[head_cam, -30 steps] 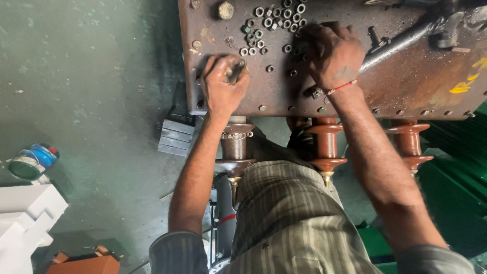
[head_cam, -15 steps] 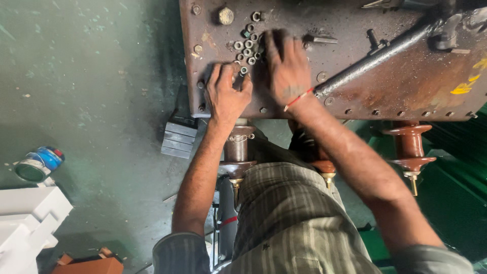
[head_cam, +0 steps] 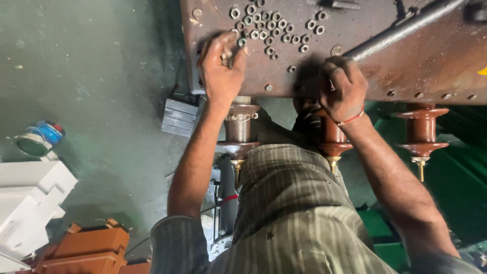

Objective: The person assembles electrical components by hand, inserting bolts and tightening nuts onto a metal plate with insulators. The person uses a hammer to tap components into place and continues to secure multiple fasteners across the assembly.

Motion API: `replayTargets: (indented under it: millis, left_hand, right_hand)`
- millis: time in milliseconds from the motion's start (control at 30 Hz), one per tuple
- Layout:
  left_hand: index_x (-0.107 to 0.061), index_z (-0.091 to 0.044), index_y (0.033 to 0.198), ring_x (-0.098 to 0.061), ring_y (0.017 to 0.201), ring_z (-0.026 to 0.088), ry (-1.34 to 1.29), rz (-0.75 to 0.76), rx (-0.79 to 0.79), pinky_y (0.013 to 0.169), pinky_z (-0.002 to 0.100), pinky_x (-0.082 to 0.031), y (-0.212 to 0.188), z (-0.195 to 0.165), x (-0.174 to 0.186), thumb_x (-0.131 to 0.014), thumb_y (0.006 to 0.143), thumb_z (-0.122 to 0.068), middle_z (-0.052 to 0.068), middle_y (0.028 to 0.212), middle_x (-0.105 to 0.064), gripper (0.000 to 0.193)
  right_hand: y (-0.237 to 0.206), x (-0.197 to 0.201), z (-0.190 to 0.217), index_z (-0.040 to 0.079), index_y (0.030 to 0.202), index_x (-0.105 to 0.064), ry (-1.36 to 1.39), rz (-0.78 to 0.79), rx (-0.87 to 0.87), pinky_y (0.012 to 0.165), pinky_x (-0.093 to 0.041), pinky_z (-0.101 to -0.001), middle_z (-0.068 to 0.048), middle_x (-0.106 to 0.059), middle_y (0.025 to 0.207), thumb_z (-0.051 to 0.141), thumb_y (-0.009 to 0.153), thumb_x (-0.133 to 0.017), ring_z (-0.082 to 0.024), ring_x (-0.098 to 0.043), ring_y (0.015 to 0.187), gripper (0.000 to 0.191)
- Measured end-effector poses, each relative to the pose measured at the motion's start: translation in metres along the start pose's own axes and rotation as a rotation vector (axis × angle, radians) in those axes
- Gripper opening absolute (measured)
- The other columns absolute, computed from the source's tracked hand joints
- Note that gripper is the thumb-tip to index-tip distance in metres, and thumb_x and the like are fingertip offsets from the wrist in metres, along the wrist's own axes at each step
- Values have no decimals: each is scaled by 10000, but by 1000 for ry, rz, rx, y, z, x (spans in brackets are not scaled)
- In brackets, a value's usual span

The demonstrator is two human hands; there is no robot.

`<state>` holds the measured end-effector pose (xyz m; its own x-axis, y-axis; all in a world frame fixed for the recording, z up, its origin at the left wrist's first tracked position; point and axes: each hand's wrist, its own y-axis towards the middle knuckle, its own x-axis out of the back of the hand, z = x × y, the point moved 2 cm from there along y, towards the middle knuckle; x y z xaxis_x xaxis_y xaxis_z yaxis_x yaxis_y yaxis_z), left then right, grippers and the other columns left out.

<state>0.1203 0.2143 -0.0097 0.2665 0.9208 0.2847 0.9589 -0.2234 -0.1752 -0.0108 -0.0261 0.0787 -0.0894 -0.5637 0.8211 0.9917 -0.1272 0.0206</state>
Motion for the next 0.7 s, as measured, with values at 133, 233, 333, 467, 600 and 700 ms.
replayTargets:
  millis: [133, 233, 333, 467, 600, 700]
  left_hand:
    - [-685, -30, 1181, -542, 870, 63, -258, -52, 151, 767, 219, -494, -24, 9, 1, -795, 924, 17, -46, 956, -576, 284]
    - [-688, -15, 1190, -559, 931, 78, -378, -6, 177, 833, 232, -498, -43, 11, 0, -778, 962, 34, -21, 1002, -601, 250]
    - [-692, -19, 1132, -523, 734, 61, -471, 37, 372, 593, 233, -462, -60, 12, -2, -781, 932, -11, -14, 921, -605, 219]
    - [-702, -8, 1147, -559, 709, 93, -696, 18, 614, 587, 295, -537, -66, 14, -3, -712, 978, -27, 32, 924, -635, 170]
    - [-693, -18, 1194, -622, 766, 156, -964, 22, 723, 668, 357, -598, -64, 11, -3, -654, 1002, -66, 95, 1009, -695, 202]
    - [-672, -30, 1224, -668, 852, 200, -1028, 44, 727, 745, 376, -600, -65, 7, -4, -657, 991, -76, 122, 1078, -711, 238]
  right_hand:
    - [-4, -14, 16, 0, 1158, -681, 56, 14, 89, 805, -578, -438, -190, -675, 1118, -29, 887, -772, -372, -694, 961, 287]
    - [-1, -30, 18, -3, 1211, -700, 112, 129, 65, 772, -571, -445, -193, -676, 1090, 0, 887, -775, -376, -679, 930, 333]
    - [7, -38, 7, -11, 1284, -682, 151, 96, -11, 836, -582, -448, -204, -658, 1136, -44, 862, -691, -394, -672, 993, 423]
    - [12, -41, 2, 22, 1277, -680, 85, 7, -98, 844, -573, -464, -192, -637, 1156, -27, 920, -713, -400, -676, 1004, 362]
    - [35, -45, 10, 63, 1328, -648, 25, -45, -62, 841, -568, -469, -184, -636, 1218, 63, 1008, -774, -400, -680, 1017, 344]
    - [61, -54, 5, -9, 1401, -593, 43, 10, -96, 814, -564, -493, -260, -618, 1228, 94, 909, -781, -451, -649, 983, 537]
